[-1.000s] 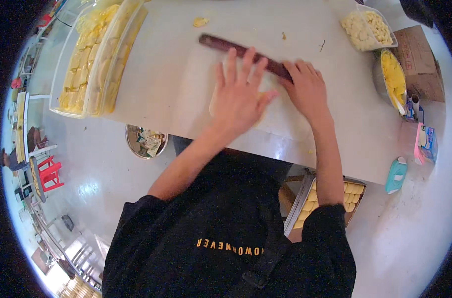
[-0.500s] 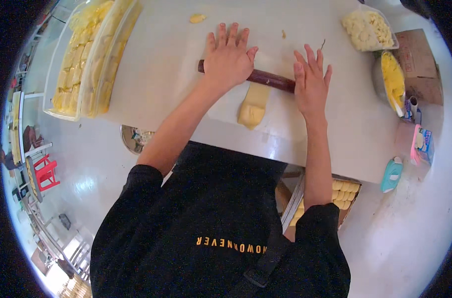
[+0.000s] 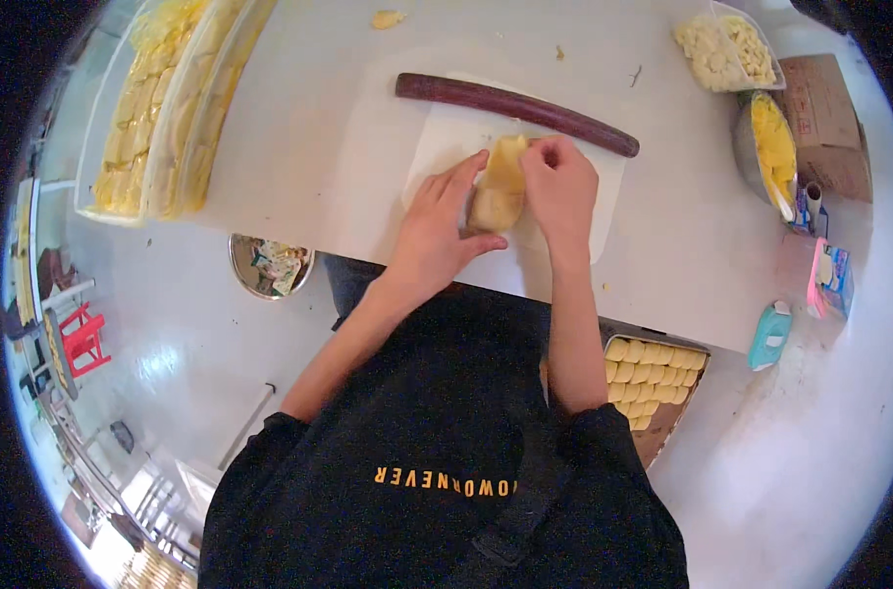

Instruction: Preparing bread rolls by flattening dough, adding filling, rolling them up, and placing them in a baking tray.

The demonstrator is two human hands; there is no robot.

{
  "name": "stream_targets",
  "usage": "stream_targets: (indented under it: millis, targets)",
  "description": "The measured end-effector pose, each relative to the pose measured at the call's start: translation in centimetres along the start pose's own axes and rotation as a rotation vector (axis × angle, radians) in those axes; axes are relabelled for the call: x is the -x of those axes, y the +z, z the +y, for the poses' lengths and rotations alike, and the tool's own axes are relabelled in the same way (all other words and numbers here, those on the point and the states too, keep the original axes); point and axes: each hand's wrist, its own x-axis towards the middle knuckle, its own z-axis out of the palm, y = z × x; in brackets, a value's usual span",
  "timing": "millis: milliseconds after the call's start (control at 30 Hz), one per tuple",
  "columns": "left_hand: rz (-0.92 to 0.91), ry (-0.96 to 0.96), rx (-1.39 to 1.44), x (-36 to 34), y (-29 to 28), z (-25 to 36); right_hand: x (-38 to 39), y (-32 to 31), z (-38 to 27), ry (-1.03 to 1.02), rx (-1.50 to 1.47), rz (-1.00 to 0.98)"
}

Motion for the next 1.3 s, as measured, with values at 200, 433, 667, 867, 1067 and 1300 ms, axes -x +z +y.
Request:
stream_targets:
  millis: [200,433,667,867,1067,1300]
  targets:
    - [0.002,0.012,-0.035,-1.1,-0.1,1.1,6.6,-0.7,-0.2,-0.217,-0.179,0.020]
    - [-0.597,0.399,-0.145,-6.7,-2.9,0.0,11.9,-1.9,1.9,-0.781,0.459,-0.131]
    - [-1.044,0.004,-0.500,-9.0,-4.0,5.7,11.2,-4.5,3.5,-0.287,0.047,-0.039]
    - [-0.142,-0.108,-0.136,-4.7,0.1,2.3,6.9,-3.7,3.9,-0.048,-0.351,0.185]
    - [0.293,0.081,0.493,-2.3,2.4,2.5,4.4,1.0,1.2,-0.177,-0.312,-0.034]
    - [0.119,0.438,-0.394,-10.1,-3.9,-1.0,4.0,2.3,-0.4,-0.510,0.435,0.105]
